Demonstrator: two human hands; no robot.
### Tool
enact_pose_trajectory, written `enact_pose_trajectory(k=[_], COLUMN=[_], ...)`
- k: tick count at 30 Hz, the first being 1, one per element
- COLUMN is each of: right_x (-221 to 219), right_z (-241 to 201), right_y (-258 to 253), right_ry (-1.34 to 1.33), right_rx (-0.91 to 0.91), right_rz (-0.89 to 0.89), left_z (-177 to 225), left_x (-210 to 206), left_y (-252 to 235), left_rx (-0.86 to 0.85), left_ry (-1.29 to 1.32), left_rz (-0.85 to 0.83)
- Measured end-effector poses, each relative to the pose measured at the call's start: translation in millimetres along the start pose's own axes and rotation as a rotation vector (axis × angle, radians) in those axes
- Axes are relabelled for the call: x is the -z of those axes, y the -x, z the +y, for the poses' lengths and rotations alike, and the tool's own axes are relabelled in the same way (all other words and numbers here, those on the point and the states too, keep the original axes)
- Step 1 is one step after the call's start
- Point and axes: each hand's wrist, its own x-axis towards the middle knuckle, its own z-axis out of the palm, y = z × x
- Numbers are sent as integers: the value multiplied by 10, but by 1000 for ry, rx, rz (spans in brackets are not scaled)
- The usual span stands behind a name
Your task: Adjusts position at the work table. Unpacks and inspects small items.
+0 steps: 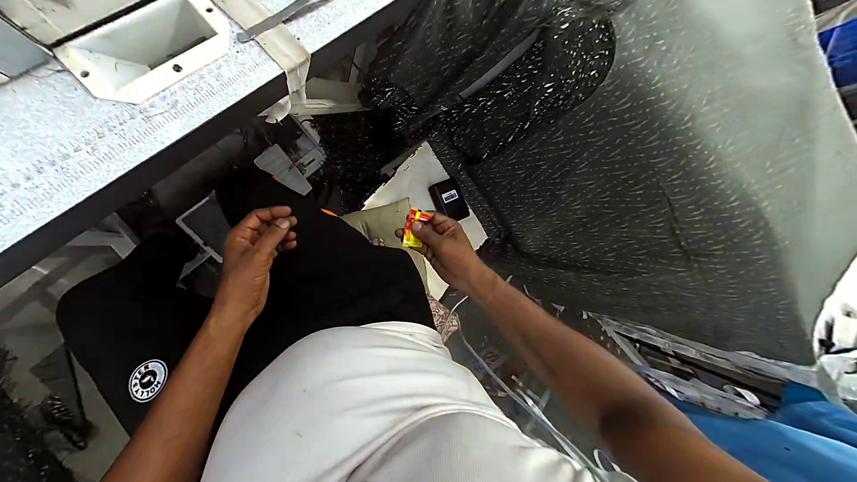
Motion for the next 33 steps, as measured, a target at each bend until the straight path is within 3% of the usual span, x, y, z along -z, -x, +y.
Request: enact_pose_trajectory(k=[5,8,13,15,20,22,24,26,28,31,33], right_x=[-993,-1365,-1653,-1768,-1877,-1940,-1977,-1967,-1944,-1957,-1996], right_z=[-110,11,115,126,188,220,272,298,270,224,240], right_y=[-242,-320,-330,-326,-345,-329,-328,-369,-419,-480,-504], right_ry=[175,223,543,577,733,775,805,848,870,883,892], right_rx=[25,1,249,274,571,685,680,621,589,552,534], right_rz=[-216,-370,-584,-609,-582,-638,-716,-757,-742,-737,-761], left_z=[141,195,79,34,-94,-79,-14,40,-12,-137,-123], left_x=[23,19,195,280,289,337,467,748,1193,2067,2677], left_y=[279,435,553,597,707,795,914,1063,1202,1477,1633], left_rx=[-3,7,-55,-112,-161,-192,-179,-138,-169,-207,-247], left_ry=[-65,13,48,54,111,73,32,68,175,308,375], left_rz=[-151,-88,211,227,227,225,262,408,698,1130,1263])
